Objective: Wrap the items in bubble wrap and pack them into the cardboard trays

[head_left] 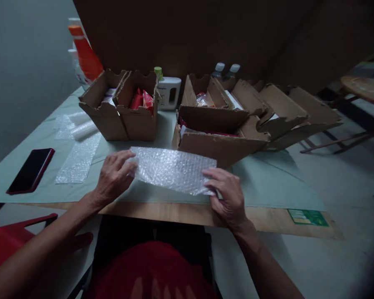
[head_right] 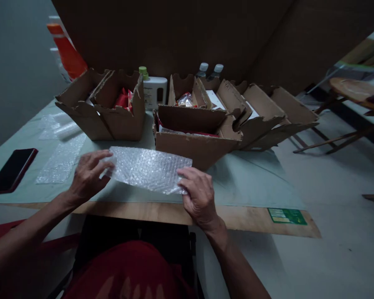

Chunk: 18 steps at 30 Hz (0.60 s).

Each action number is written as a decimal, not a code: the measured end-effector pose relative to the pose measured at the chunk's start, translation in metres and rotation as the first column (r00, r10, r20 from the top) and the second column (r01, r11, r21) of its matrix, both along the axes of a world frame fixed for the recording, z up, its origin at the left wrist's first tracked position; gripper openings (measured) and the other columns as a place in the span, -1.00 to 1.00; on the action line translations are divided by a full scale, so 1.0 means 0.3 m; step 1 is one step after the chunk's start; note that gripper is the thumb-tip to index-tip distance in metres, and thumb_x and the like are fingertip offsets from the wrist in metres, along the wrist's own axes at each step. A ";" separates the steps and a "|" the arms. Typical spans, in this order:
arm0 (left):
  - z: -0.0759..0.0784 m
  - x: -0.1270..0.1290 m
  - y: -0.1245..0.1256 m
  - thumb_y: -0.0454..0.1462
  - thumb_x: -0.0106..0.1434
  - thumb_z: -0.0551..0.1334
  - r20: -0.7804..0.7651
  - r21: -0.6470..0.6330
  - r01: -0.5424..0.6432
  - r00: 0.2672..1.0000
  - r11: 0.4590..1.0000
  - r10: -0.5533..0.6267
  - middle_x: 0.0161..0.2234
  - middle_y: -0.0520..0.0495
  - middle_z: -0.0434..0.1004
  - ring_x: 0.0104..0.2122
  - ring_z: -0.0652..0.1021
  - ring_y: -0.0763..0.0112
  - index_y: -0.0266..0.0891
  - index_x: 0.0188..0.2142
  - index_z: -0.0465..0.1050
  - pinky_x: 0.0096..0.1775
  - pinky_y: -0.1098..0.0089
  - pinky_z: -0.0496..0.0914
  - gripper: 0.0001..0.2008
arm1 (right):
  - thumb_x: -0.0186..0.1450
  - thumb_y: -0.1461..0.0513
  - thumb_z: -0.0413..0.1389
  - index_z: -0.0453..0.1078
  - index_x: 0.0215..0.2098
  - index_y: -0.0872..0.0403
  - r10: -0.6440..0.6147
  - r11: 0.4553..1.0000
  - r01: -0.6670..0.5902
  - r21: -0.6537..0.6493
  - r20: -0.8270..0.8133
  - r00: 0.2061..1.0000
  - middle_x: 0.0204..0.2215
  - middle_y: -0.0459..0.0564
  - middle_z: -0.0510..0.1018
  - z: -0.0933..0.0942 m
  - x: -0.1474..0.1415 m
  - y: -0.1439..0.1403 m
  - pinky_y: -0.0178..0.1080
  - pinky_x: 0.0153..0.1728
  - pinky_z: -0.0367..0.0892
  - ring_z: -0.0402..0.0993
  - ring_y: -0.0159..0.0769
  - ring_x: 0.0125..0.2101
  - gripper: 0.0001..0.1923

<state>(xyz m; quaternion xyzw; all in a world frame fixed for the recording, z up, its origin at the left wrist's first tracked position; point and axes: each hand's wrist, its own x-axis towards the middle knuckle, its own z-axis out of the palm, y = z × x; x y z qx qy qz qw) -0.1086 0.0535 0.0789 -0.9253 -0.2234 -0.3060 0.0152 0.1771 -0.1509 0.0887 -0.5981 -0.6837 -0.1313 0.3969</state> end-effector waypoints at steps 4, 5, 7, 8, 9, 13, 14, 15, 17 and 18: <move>-0.080 -0.102 -0.013 -0.24 0.33 0.19 -0.250 -0.204 0.134 0.951 0.970 -0.184 0.00 -0.14 0.57 -0.04 0.55 0.18 -0.15 -0.09 0.48 0.12 0.02 0.34 -0.82 | 0.27 0.44 -0.02 0.48 -0.01 0.03 0.040 0.933 -0.019 -0.360 0.050 0.998 0.02 0.06 0.62 -0.137 0.048 -0.060 0.01 0.02 0.35 0.51 -0.10 0.06 -0.59; -0.087 -0.124 -0.020 -0.19 0.34 0.20 -0.240 -0.225 0.119 0.955 0.967 -0.173 0.03 -0.16 0.55 -0.01 0.55 0.16 -0.15 -0.03 0.46 0.16 -0.01 0.31 -0.76 | 0.29 0.42 -0.02 0.48 0.02 0.03 0.008 0.919 0.008 -0.394 0.038 0.999 0.03 0.07 0.61 -0.162 0.064 -0.079 0.03 0.03 0.35 0.51 -0.09 0.06 -0.58; -0.080 -0.142 -0.039 -0.12 0.36 0.21 -0.169 -0.202 0.067 0.980 0.977 -0.103 0.13 -0.24 0.47 0.10 0.49 0.07 -0.17 0.14 0.37 0.21 -0.05 0.27 -0.61 | 0.35 0.34 -0.01 0.48 0.06 0.03 -0.089 0.922 0.088 -0.376 0.015 0.996 0.06 0.08 0.60 -0.178 0.085 -0.108 0.06 0.05 0.36 0.50 -0.08 0.07 -0.62; -0.068 -0.133 -0.054 -0.11 0.38 0.20 -0.133 -0.179 0.056 0.988 0.982 -0.081 0.20 -0.28 0.40 0.18 0.44 0.01 -0.17 0.23 0.28 0.23 -0.07 0.25 -0.52 | 0.39 0.30 -0.01 0.48 0.09 0.01 -0.137 0.927 0.131 -0.351 0.006 0.991 0.06 0.08 0.59 -0.169 0.084 -0.111 0.07 0.06 0.36 0.50 -0.07 0.09 -0.63; -0.055 -0.112 -0.071 -0.11 0.39 0.18 -0.110 -0.157 0.055 0.991 0.986 -0.073 0.29 -0.32 0.30 0.26 0.36 -0.03 -0.17 0.32 0.18 0.25 -0.08 0.21 -0.44 | 0.42 0.26 -0.01 0.46 0.12 0.00 -0.171 0.930 0.161 -0.331 0.001 0.985 0.08 0.07 0.58 -0.153 0.073 -0.103 0.08 0.07 0.36 0.49 -0.07 0.10 -0.64; -0.055 0.056 -0.155 -0.04 0.44 0.09 -0.151 -0.102 0.156 0.974 0.983 -0.170 0.47 -0.32 -0.09 0.44 0.02 -0.03 -0.18 0.45 -0.17 0.37 -0.08 -0.02 -0.28 | 0.47 0.22 -0.04 0.32 0.29 -0.01 -0.081 0.916 0.091 -0.390 0.043 0.996 0.26 0.07 0.43 -0.098 -0.073 0.021 0.07 0.18 0.28 0.30 -0.09 0.28 -0.56; -0.073 0.097 -0.172 -0.01 0.45 0.05 -0.197 -0.107 0.182 0.960 0.977 -0.200 0.46 -0.32 -0.07 0.45 0.02 0.00 -0.22 0.45 -0.17 0.38 -0.05 -0.06 -0.27 | 0.46 0.23 -0.03 0.30 0.31 0.01 -0.023 0.901 0.046 -0.432 0.059 0.998 0.30 0.09 0.38 -0.102 -0.119 0.062 0.06 0.20 0.26 0.24 -0.10 0.32 -0.54; -0.097 0.128 -0.184 0.02 0.45 0.03 -0.252 -0.123 0.192 0.943 0.974 -0.218 0.45 -0.33 0.00 0.44 0.05 0.03 -0.27 0.45 -0.15 0.39 -0.02 -0.08 -0.27 | 0.45 0.23 -0.02 0.29 0.32 0.06 0.033 0.881 0.005 -0.473 0.072 0.997 0.32 0.11 0.35 -0.113 -0.159 0.098 0.04 0.23 0.24 0.20 -0.10 0.34 -0.53; -0.151 0.147 -0.188 0.05 0.46 -0.02 -0.360 -0.167 0.163 0.908 0.972 -0.214 0.41 -0.34 0.11 0.43 0.11 0.05 -0.35 0.42 -0.03 0.40 0.01 -0.11 -0.28 | 0.44 0.22 0.01 0.30 0.31 0.14 0.115 0.841 -0.043 -0.540 0.100 0.988 0.34 0.17 0.31 -0.154 -0.204 0.139 0.02 0.26 0.20 0.16 -0.07 0.35 -0.51; -0.175 0.132 -0.181 0.05 0.46 -0.03 -0.402 -0.185 0.127 0.895 0.975 -0.193 0.41 -0.34 0.13 0.42 0.12 0.05 -0.36 0.41 0.02 0.40 0.01 -0.12 -0.30 | 0.44 0.21 0.02 0.31 0.31 0.16 0.130 0.829 -0.045 -0.557 0.114 0.985 0.34 0.18 0.31 -0.177 -0.204 0.139 0.02 0.27 0.18 0.16 -0.06 0.35 -0.51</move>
